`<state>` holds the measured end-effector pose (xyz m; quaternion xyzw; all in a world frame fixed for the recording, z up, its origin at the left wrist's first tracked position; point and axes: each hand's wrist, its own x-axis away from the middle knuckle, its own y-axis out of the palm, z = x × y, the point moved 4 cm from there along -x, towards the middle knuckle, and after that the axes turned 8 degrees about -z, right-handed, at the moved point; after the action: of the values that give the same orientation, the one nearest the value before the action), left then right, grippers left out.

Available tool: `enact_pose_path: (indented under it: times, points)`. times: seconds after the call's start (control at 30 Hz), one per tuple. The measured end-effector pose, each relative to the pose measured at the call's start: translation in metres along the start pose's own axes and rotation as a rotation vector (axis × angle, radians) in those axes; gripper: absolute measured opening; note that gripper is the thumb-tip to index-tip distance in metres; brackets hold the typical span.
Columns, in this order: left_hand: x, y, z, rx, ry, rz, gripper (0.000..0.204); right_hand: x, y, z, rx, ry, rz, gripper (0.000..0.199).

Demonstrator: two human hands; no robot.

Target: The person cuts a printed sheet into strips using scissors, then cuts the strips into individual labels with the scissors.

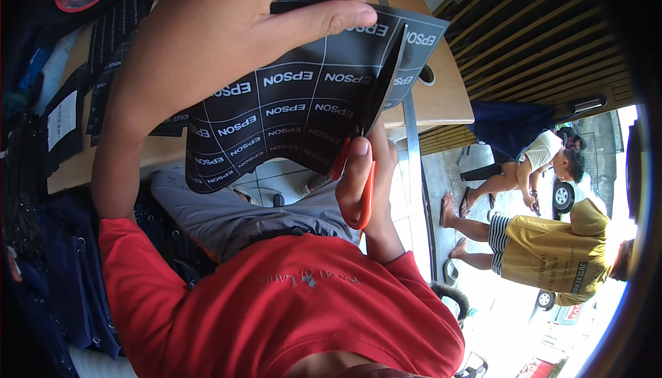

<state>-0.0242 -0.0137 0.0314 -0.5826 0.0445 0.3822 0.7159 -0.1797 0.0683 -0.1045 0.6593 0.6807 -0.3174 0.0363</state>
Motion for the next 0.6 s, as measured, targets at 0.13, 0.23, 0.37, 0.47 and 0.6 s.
enact_pose_path:
  times: [0.13,0.23,0.37,0.47,0.6]
  points:
    - [-0.0016,-0.0015,-0.0002,0.021,0.041,0.015,0.016,0.0006,-0.0007,0.0025,0.006,0.032,-0.018,0.034]
    - [-0.0020,-0.0030,-0.0004,0.034,0.044,0.012,0.017,0.0002,0.0003,0.0025,0.005,0.038,-0.022,0.033]
    - [-0.0022,-0.0047,-0.0008,0.042,0.084,0.034,0.017,-0.0014,0.0007,-0.0003,-0.024,0.038,-0.017,0.034]
    - [-0.0014,-0.0057,0.0006,0.049,0.049,0.055,0.016,-0.0017,0.0011,-0.0012,-0.038,0.051,-0.025,0.034]
    - [-0.0016,-0.0082,0.0021,0.017,0.045,0.061,0.016,-0.0010,0.0020,0.0002,-0.029,0.043,-0.025,0.033]
